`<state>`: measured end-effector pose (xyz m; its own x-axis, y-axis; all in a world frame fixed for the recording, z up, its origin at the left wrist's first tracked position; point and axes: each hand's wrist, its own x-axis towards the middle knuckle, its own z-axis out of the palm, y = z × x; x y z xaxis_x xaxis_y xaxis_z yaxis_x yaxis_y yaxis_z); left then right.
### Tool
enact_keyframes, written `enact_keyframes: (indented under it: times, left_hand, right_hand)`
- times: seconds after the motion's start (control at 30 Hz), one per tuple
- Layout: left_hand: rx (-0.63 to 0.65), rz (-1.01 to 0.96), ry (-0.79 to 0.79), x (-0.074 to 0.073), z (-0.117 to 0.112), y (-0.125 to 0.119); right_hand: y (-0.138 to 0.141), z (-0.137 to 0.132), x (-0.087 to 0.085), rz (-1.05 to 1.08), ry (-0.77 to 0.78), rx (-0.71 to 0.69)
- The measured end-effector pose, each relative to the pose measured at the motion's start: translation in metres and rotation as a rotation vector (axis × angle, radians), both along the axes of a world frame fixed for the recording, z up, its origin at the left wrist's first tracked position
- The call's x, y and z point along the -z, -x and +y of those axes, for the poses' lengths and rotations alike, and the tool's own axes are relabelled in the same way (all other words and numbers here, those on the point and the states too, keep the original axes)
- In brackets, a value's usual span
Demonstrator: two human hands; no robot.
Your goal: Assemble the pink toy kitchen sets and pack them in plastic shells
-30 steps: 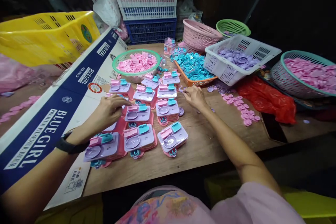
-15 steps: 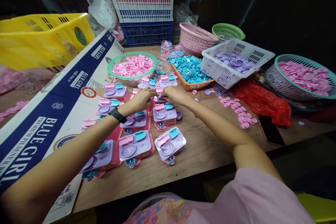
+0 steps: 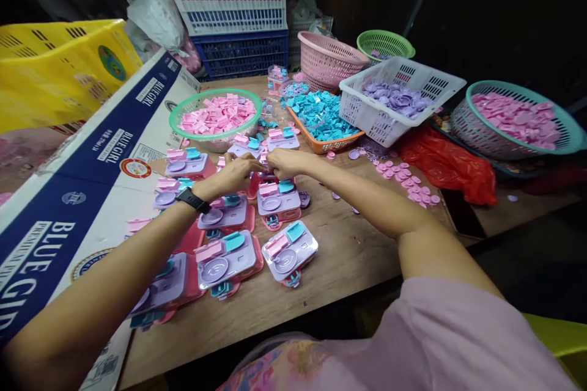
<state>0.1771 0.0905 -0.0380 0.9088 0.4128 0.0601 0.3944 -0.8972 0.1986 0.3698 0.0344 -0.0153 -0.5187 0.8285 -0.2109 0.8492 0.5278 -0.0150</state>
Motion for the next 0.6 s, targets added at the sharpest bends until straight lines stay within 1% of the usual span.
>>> enact_keyframes:
  times: [0.1,0.2,0.33,0.47,0.53,0.6]
  left_hand:
    - [-0.021,0.064,0.057,-0.002,0.007,0.0]
    - [-0.005,0.072,0.066,-0.003,0.01,0.001]
    - [0.012,0.072,0.058,-0.003,0.007,0.003]
    - [0.007,0.071,0.071,-0.006,0.004,0.002]
    - [0.011,0.068,0.087,-0.006,0.006,0.001]
    - [0.015,0.064,0.106,-0.005,0.009,0.002]
  right_hand:
    - [0.002,0.0,-0.002,-0.004,0.013,0.043]
    - [0.003,-0.001,-0.004,-0.017,0.028,0.074]
    - [0.004,-0.007,-0.004,-0.004,0.007,0.067]
    - [0.0,-0.009,0.0,0.049,0.043,0.087]
    - [-0.002,-0.007,0.003,0.068,0.027,0.073]
    - [-0.003,-0.002,0.005,0.07,-0.017,0.022]
